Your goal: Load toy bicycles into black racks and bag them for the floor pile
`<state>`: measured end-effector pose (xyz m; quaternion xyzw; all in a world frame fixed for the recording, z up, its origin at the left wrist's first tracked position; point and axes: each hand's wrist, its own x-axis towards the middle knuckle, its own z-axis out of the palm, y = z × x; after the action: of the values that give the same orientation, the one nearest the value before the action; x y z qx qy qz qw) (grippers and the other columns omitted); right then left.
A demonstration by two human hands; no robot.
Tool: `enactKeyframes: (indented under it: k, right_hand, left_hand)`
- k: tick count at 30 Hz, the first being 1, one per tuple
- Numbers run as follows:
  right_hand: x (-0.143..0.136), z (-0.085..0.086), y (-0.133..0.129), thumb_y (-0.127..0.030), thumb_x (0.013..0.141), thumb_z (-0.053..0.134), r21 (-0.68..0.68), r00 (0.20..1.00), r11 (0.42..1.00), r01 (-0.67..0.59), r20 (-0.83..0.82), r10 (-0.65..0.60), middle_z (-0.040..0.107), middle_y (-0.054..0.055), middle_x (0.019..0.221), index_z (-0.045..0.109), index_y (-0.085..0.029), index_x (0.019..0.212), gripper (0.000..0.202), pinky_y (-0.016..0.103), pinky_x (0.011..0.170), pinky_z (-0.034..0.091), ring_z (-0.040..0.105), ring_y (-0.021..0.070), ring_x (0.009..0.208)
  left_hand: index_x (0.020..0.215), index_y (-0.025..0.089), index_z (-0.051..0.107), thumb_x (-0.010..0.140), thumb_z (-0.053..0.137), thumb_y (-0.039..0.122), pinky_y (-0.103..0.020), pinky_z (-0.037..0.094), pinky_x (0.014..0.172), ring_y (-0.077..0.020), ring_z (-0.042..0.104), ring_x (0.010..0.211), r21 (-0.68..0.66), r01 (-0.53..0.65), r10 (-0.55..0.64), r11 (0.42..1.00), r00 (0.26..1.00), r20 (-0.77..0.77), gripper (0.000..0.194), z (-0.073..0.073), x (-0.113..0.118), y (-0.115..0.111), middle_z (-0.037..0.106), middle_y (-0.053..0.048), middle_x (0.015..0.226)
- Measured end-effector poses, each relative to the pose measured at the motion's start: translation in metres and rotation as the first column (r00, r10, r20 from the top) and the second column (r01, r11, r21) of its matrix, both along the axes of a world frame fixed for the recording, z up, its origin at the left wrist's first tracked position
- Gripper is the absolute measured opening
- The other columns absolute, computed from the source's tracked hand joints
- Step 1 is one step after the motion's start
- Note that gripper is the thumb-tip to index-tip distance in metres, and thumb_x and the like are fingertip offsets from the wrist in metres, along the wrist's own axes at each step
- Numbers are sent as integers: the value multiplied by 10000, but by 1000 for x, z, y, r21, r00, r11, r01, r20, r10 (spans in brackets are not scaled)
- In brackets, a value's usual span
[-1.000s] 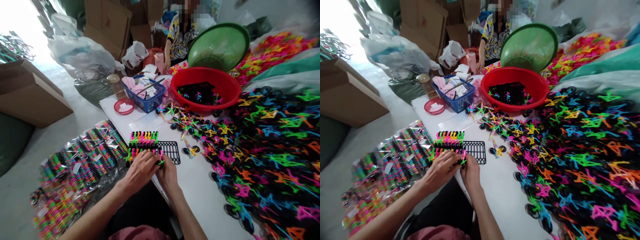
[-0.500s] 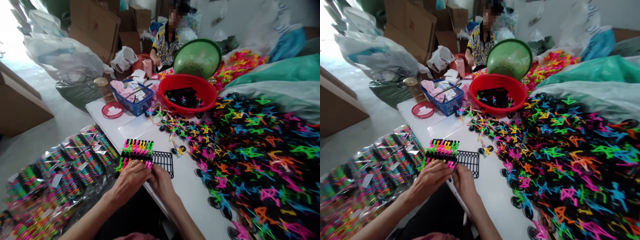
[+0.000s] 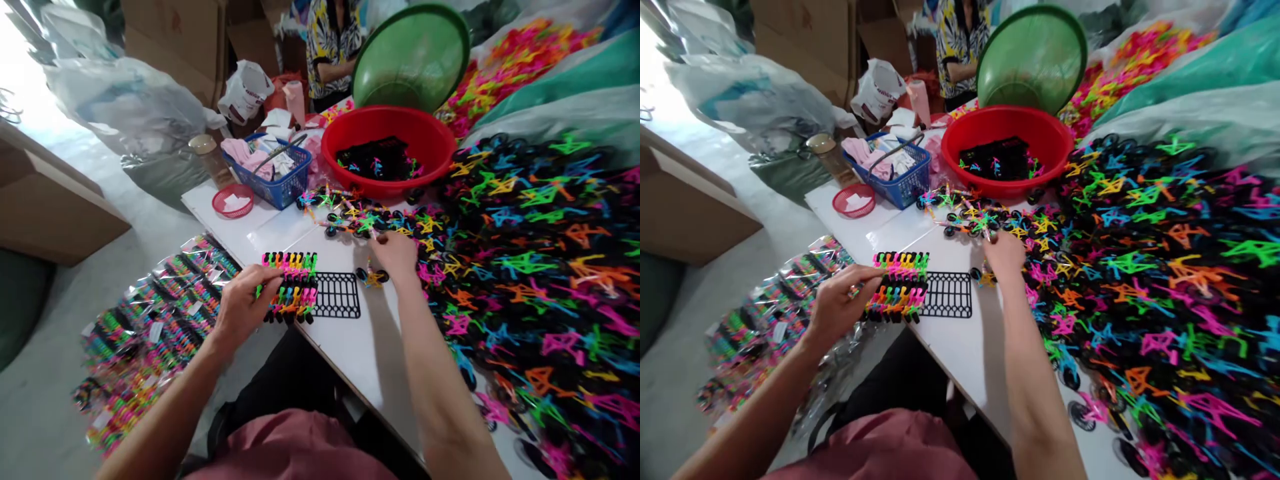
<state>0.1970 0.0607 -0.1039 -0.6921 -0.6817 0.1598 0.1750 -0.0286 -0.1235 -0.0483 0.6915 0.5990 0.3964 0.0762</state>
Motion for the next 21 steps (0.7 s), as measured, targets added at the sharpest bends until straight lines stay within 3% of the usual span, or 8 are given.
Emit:
enactKeyframes:
  k: [2,5,8,11,13,16,18,21]
  right_hand:
    - [14,-4,-20,-390,767,561,11,998,1000,-3,-64,4,640,59,722,617,-163,755,234,294,664,401,576,180,702]
    - [23,-22,-51,-442,695,624,-37,978,999,-26,-206,18,589,14,582,552,-171,659,283,264,552,382,529,151,555]
    - [26,-34,-65,-496,663,638,-6,888,999,42,-458,-40,559,6,556,548,-161,682,348,259,507,372,501,142,518]
    - [31,-21,-68,-550,661,618,-21,718,987,162,-683,-133,513,-10,523,532,-167,683,393,253,448,355,456,127,462]
    - [30,-7,-73,-546,644,640,-26,667,985,170,-733,-134,483,-23,496,508,-179,644,390,247,434,352,426,114,439]
    - [15,-3,-96,-485,636,684,36,691,997,65,-723,-19,546,-6,574,533,-176,670,346,241,505,404,477,121,517]
    - [-1,-15,-114,-453,653,677,-6,683,998,-60,-729,37,565,1,596,538,-175,652,311,245,542,426,501,129,549]
    - [-23,-38,-129,-426,712,626,-79,647,982,-171,-760,52,575,0,605,565,-169,687,265,252,564,439,520,136,559]
  left_hand:
    - [957,172,654,861,548,182,-264,478,780,-145,606,844,-44,54,-57,998,997,-51,143,2,1,-2,663,-40,890]
    - [964,166,648,866,539,185,-297,478,799,-161,584,858,-137,203,-224,970,961,-162,148,-10,15,-5,657,-49,910]
    - [966,162,643,885,505,172,-298,477,789,-156,566,844,-142,210,-236,967,951,-202,160,-25,27,-3,652,-48,908]
    - [957,171,644,884,519,176,-277,472,780,-141,563,831,-148,226,-249,963,955,-161,145,-32,26,1,653,-31,890]
    - [951,179,646,886,518,181,-276,469,771,-141,561,829,-166,234,-260,958,953,-155,143,-34,24,2,651,-26,875]
    - [978,183,639,900,489,181,-286,467,772,-148,552,842,-150,229,-254,962,950,-182,170,-37,23,-1,643,-36,886]
    - [1020,181,625,905,475,176,-292,470,789,-152,549,857,-119,244,-265,962,942,-207,189,-36,23,-5,638,-43,902]
    - [1088,175,595,886,518,199,-306,471,835,-165,559,917,-67,243,-252,968,947,-198,217,-22,21,-3,630,-59,965]
